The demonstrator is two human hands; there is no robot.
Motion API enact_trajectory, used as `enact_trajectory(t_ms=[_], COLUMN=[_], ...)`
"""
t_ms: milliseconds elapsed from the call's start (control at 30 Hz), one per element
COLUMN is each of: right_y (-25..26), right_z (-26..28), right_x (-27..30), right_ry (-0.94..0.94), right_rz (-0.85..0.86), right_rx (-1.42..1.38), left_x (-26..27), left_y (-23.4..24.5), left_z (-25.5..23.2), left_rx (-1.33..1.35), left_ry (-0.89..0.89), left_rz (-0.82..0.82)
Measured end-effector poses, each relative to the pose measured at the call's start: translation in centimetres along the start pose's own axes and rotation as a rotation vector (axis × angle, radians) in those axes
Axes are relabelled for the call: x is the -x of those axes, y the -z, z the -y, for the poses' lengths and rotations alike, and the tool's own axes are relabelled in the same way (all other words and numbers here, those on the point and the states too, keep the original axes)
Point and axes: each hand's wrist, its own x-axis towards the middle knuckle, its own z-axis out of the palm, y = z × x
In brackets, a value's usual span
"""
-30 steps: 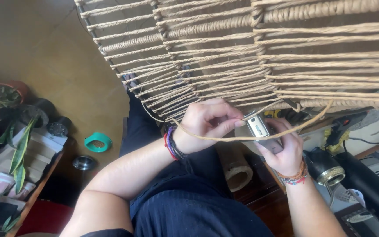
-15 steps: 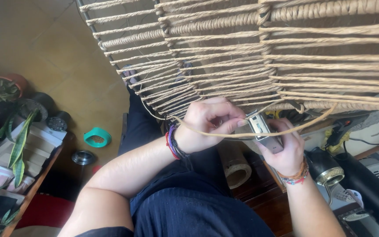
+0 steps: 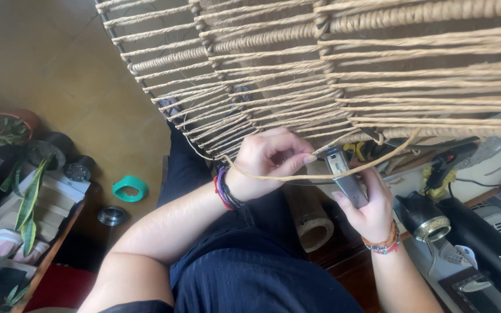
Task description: Securing twine or wicker material to a frame using pliers, glue, and scissors to create a woven structure.
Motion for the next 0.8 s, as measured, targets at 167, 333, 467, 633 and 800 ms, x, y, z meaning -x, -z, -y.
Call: enact_trajectory(t_ms=[167, 333, 467, 633, 800], right_y=[1.5, 3.2, 3.8, 1.3, -2.4], right_z=[-1.3, -3.8, -1.4, -2.8, -8.7], right_x=[1.7, 2.5, 0.5, -3.6, -10.7], right_ry=[-0.085, -0.199, -0.156, -0.164, -0.038], right_rz=[-0.022, 0.039, -0.003, -0.098, -0.353], right_rx=[0.021, -0.175, 0.098, 0.442, 0.62], left_x=[-0.1, 0.0, 0.2, -0.2, -1.0], left_y=[-0.2, -0.5, -1.4, -1.9, -1.9], left_z=[-0.8, -1.4, -1.8, -2.8, -3.3], left_rx=[-0.002, -0.046, -0.054, -0.03, -0.188], left_ry=[-0.002, -0.03, -0.024, -0.031, -0.018], left_rz=[0.004, 0.006, 0.004, 0.015, 0.059])
